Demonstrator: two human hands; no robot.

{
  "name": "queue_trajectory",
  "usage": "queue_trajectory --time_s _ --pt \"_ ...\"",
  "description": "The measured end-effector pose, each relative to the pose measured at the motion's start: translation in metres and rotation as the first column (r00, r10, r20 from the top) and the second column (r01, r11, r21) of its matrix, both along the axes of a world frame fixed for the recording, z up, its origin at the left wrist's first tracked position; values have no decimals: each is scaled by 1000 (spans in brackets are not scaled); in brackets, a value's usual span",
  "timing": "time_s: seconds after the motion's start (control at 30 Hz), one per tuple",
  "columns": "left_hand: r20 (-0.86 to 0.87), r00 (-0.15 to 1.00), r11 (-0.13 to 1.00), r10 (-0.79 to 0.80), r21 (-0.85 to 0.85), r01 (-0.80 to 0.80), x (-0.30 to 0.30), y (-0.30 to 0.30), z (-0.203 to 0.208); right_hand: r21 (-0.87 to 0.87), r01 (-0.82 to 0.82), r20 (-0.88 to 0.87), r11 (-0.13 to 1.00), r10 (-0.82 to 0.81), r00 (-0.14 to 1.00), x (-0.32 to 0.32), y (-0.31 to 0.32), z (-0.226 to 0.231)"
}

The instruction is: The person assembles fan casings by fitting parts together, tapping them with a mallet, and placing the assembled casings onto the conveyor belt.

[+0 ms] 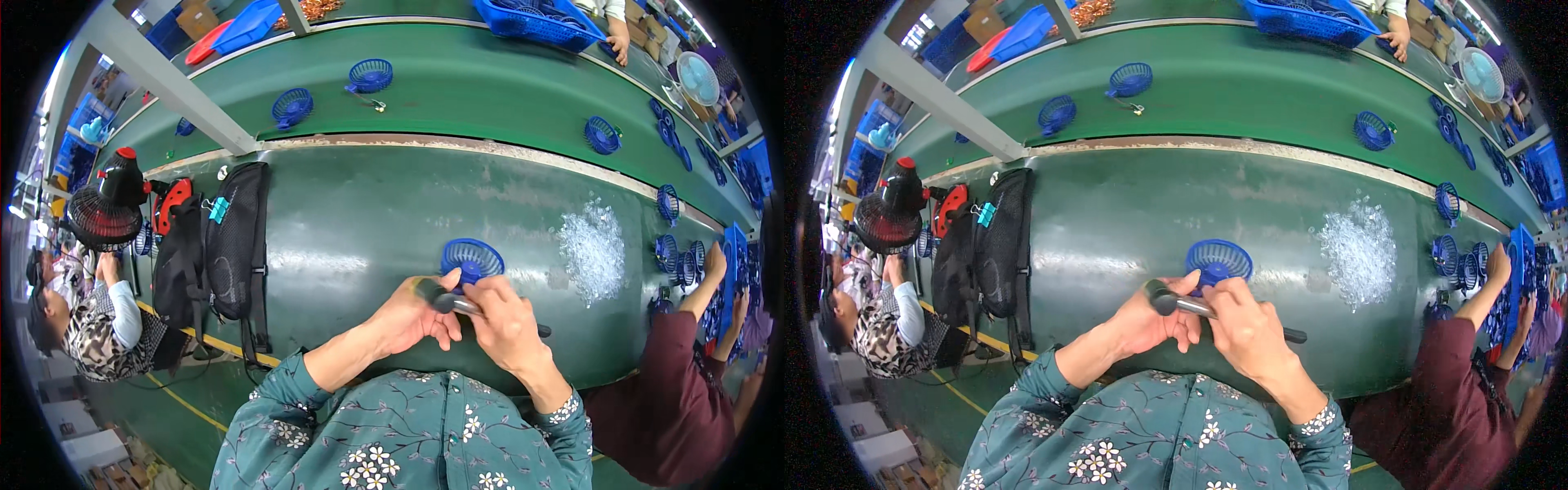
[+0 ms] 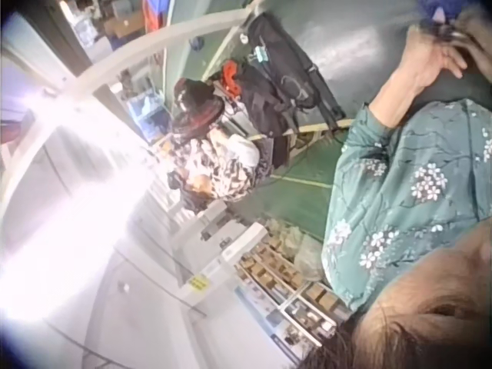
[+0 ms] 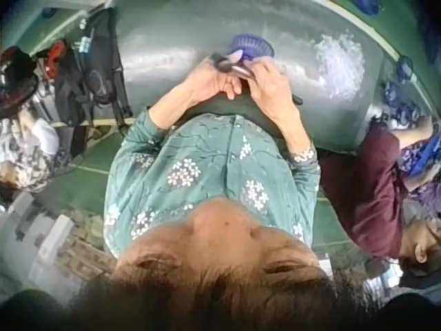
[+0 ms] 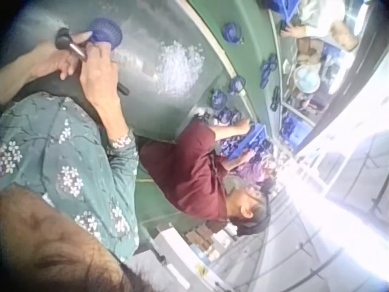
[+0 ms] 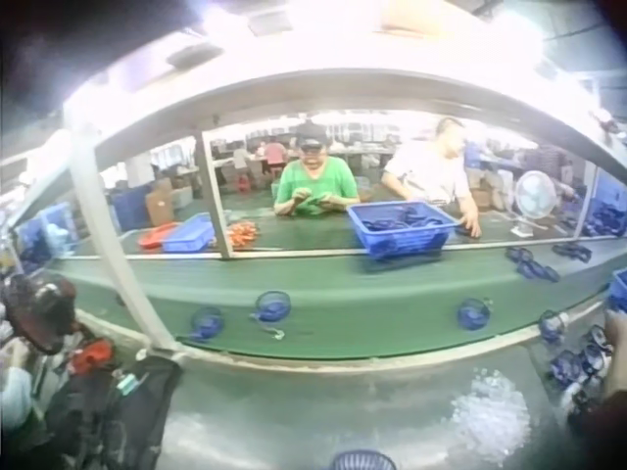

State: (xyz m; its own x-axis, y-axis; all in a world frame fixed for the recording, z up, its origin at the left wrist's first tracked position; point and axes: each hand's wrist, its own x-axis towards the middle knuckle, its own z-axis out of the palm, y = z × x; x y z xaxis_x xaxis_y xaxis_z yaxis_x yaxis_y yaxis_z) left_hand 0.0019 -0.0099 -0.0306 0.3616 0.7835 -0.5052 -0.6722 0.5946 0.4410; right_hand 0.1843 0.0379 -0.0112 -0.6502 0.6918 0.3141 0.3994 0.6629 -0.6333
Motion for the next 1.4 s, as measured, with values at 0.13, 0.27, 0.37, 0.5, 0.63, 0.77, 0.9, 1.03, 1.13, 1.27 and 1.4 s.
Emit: queue_trajectory --time_s 0.13,0.27,0.37,0.5,0.63,0.77,0.9,1.03,1.13,1.27,1.4 --pt "-336 940 971 -55 202 130 -1 -11 2 -430 161 -292 889 -305 907 11 12 -11" --pt "-802 334 666 495 597 447 16 -24 -11 -927 -16 -240 375 -560 793 8 28 -3" --pt "-675 8 488 737 541 685 25 -16 -4 -865 232 -43 445 -526 849 13 41 -25" --pt "-626 -98 473 774 468 747 26 -12 -23 -391 458 302 798 -359 883 20 44 -27" --pt "-616 -101 463 781 463 756 29 -11 -24 -318 462 147 828 -438 887 38 32 -18" --pt "-609 -112 464 785 459 758 31 -12 -25 -357 508 -45 784 -558 829 54 6 3" --pt "-611 -96 455 786 465 760 31 -13 -25 137 356 -106 924 -344 933 52 -15 -17" --pt "-630 -107 464 769 435 772 24 -16 -18 -137 460 166 877 -438 884 67 4 -42" --pt "-674 -69 470 736 434 769 16 -20 -14 -276 603 193 748 -572 797 62 37 -22" --pt "-732 -35 471 681 400 786 10 -16 -8 -131 679 224 723 -645 731 58 85 -32" --pt "-755 -61 514 653 383 767 8 -12 2 0 649 322 760 -615 720 51 103 -38"
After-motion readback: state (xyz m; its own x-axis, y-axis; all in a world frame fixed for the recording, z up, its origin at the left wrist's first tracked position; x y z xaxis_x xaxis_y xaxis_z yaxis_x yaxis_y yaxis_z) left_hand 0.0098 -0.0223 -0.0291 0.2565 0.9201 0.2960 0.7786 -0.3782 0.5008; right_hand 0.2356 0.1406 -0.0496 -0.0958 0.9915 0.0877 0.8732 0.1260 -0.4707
